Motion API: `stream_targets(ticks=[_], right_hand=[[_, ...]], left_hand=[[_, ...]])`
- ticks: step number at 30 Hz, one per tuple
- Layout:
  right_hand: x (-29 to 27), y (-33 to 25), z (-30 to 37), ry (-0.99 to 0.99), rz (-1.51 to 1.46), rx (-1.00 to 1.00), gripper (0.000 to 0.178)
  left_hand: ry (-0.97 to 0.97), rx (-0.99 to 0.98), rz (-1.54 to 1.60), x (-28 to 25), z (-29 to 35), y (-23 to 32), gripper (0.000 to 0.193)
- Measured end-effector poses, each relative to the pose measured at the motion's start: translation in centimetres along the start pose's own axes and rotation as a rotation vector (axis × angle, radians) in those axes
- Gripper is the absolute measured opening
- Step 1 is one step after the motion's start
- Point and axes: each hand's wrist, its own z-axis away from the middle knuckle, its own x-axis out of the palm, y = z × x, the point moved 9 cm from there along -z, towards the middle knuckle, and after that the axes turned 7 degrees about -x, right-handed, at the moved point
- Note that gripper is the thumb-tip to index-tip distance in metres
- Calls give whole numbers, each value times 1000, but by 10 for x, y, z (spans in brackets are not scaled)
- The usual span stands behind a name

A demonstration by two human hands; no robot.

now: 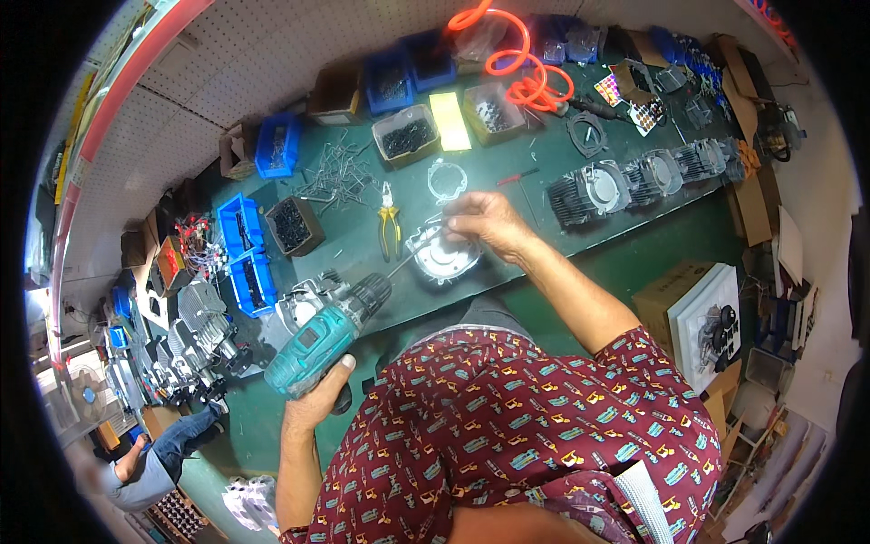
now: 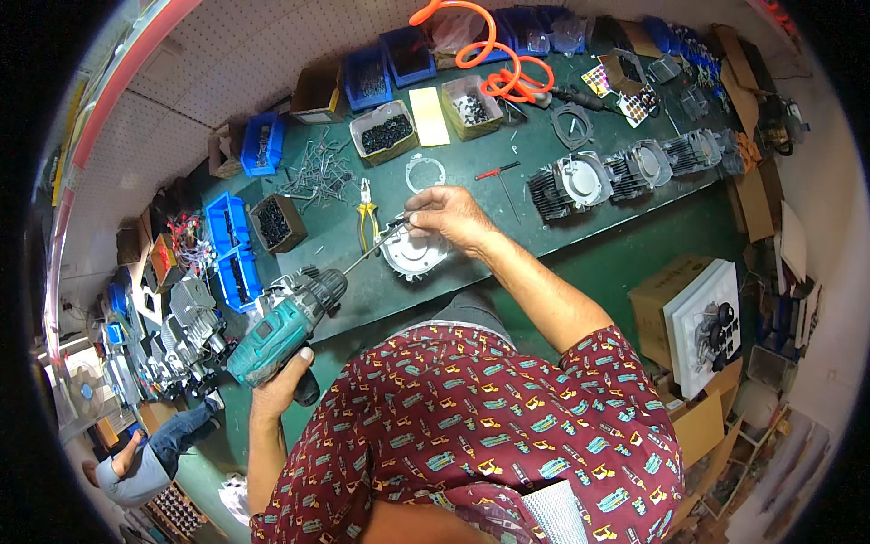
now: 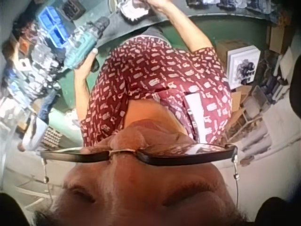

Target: The person assembles small electrical components on a workbench. They place circular metal parts into housings, insert screws, and use a power drill to fasten them. The person then uses a pneumatic air gun to clean the assembled units.

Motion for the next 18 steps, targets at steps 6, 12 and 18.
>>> stream_targets(ticks=[6, 12, 18], right_hand=[[7, -2, 2, -54, 8, 3, 27], [7, 7, 8, -97, -132, 108, 25], [23, 7, 8, -242, 203, -38, 26]], left_hand=[[29, -34, 18, 5, 2, -5, 29], [7, -59, 5, 1, 4, -7, 29], [-2, -174, -14, -12, 4, -17, 37]])
